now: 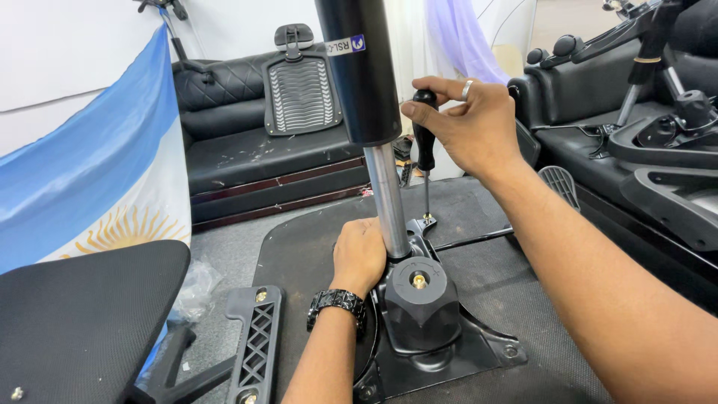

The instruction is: The person uses a screwdriver to tighten screws on the base of an office chair, securing the gas lift cylinder to the chair's mounting plate. The person holds the cylinder steady with one hand while turning the screwdriver with the other.

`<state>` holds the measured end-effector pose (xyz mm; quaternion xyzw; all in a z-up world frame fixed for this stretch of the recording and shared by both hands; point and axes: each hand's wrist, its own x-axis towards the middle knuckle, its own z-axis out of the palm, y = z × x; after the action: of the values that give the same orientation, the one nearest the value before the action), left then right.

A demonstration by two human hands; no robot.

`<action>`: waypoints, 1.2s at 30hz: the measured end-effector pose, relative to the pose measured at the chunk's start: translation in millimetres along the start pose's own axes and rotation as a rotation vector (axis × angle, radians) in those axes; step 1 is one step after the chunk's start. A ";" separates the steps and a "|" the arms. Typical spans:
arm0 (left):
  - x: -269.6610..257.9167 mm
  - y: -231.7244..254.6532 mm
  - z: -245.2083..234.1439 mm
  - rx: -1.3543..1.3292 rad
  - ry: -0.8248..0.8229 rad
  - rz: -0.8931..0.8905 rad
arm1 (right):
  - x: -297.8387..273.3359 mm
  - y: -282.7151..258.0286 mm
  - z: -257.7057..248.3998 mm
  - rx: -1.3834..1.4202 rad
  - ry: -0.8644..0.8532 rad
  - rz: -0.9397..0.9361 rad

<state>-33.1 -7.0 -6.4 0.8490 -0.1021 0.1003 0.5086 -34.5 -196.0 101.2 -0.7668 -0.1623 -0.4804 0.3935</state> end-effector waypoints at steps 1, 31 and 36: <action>0.5 0.1 0.5 -0.007 -0.008 -0.002 | 0.2 0.3 -0.8 -0.025 -0.003 0.023; -2.8 0.9 1.4 -0.031 0.016 -0.050 | -0.4 8.4 -4.7 0.000 -0.071 0.098; -5.6 1.9 -0.9 -0.058 0.021 -0.035 | 1.0 0.5 -0.6 -0.093 -0.098 0.058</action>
<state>-39.1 -6.6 -6.0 0.8344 -0.0848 0.0974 0.5359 -34.1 -196.9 101.9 -0.8113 -0.1366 -0.4377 0.3628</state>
